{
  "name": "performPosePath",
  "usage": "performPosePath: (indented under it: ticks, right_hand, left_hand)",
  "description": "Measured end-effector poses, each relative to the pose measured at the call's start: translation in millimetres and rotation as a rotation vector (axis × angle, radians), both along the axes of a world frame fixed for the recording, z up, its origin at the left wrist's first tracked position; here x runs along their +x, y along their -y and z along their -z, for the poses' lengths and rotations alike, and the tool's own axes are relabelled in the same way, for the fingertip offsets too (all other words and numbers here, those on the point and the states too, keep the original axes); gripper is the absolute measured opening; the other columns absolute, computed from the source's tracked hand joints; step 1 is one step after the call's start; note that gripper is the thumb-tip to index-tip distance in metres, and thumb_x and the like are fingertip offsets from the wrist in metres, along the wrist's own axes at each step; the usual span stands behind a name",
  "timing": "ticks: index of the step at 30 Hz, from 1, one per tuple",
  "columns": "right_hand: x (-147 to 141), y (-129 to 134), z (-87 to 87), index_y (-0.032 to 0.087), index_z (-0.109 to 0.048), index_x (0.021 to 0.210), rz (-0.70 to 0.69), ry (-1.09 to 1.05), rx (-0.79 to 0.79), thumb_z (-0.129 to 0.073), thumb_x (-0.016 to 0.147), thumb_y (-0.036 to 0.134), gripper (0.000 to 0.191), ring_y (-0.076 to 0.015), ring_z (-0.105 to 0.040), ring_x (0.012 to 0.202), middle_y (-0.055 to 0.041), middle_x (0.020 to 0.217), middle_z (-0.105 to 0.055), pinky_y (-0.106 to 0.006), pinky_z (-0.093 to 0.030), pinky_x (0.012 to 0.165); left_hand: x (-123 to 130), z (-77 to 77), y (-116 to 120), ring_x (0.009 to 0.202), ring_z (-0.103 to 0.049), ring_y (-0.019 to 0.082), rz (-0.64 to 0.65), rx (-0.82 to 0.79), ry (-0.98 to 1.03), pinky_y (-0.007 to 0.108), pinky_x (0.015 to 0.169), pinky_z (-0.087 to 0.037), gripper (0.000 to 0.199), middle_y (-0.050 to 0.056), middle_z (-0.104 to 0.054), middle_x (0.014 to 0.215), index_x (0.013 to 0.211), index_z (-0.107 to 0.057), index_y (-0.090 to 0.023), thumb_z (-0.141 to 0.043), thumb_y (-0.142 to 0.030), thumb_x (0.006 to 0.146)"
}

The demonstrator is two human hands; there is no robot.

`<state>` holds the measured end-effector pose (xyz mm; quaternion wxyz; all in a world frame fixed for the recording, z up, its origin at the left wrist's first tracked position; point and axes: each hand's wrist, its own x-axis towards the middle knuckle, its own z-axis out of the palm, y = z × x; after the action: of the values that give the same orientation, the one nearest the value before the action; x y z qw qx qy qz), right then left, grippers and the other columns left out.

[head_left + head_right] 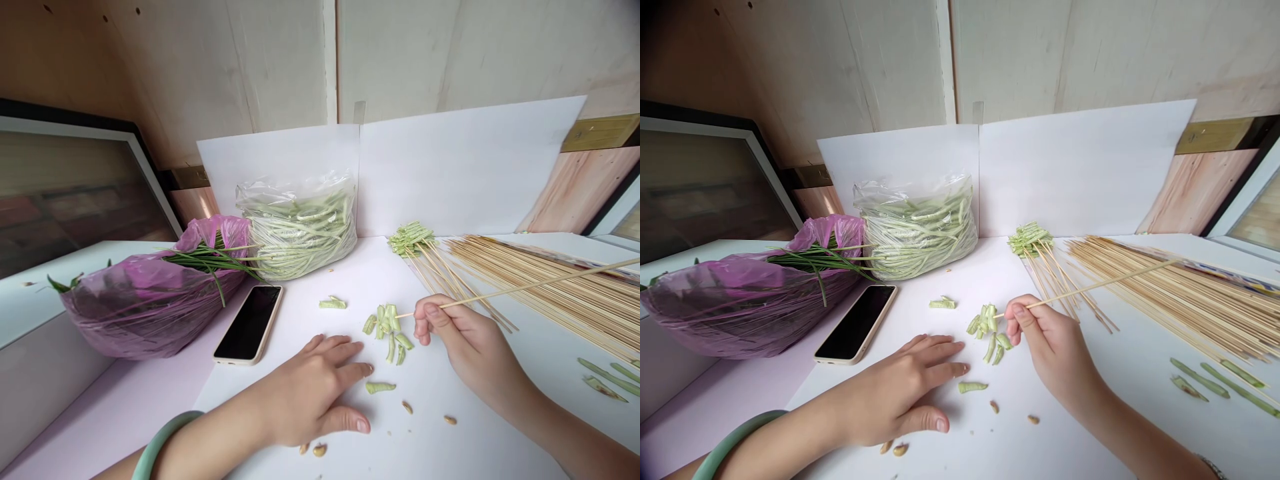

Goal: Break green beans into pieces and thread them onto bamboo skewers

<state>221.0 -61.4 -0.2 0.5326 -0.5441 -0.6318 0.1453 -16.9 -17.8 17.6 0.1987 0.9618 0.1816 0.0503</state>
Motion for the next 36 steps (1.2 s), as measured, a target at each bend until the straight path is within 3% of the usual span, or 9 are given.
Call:
performPosePath:
  ticks: [19, 31, 36]
  right_hand:
    - [-14, 5, -2.8, 0.025, -0.045, 0.064, 0.135, 0.194, -0.021, -0.032, 0.094, 0.03, 0.033, -0.0143, -0.05, 0.047, 0.0033, 0.052, -0.049, -0.025, -0.041, 0.048]
    - [-6, 2, -3.0, 0.024, -0.047, 0.064, 0.174, 0.118, 0.026, -0.034, 0.094, 0.035, 0.034, -0.0152, -0.052, 0.049, 0.0018, 0.054, -0.052, -0.029, -0.042, 0.053]
    - [-5, 4, -3.4, 0.024, -0.046, 0.064, 0.134, 0.045, 0.036, -0.036, 0.095, 0.037, 0.036, -0.016, -0.052, 0.054, 0.0019, 0.056, -0.05, -0.03, -0.042, 0.057]
  left_hand:
    - [1, 0.5, 0, 0.128, -0.041, 0.037, 0.011, -0.004, 0.028, 0.053, 0.106, -0.031, 0.06, 0.02, -0.048, 0.138, 0.133, -0.05, -0.016, -0.052, -0.052, 0.085]
    - [0, 2.9, 0, 0.128, -0.042, 0.036, 0.008, 0.004, 0.055, 0.053, 0.105, -0.032, 0.058, 0.019, -0.05, 0.136, 0.132, -0.051, -0.017, -0.053, -0.052, 0.085]
    - [1, 2.5, -1, 0.124, -0.045, 0.034, -0.004, 0.018, 0.091, 0.046, 0.103, -0.035, 0.055, 0.017, -0.055, 0.131, 0.13, -0.052, -0.018, -0.053, -0.05, 0.086]
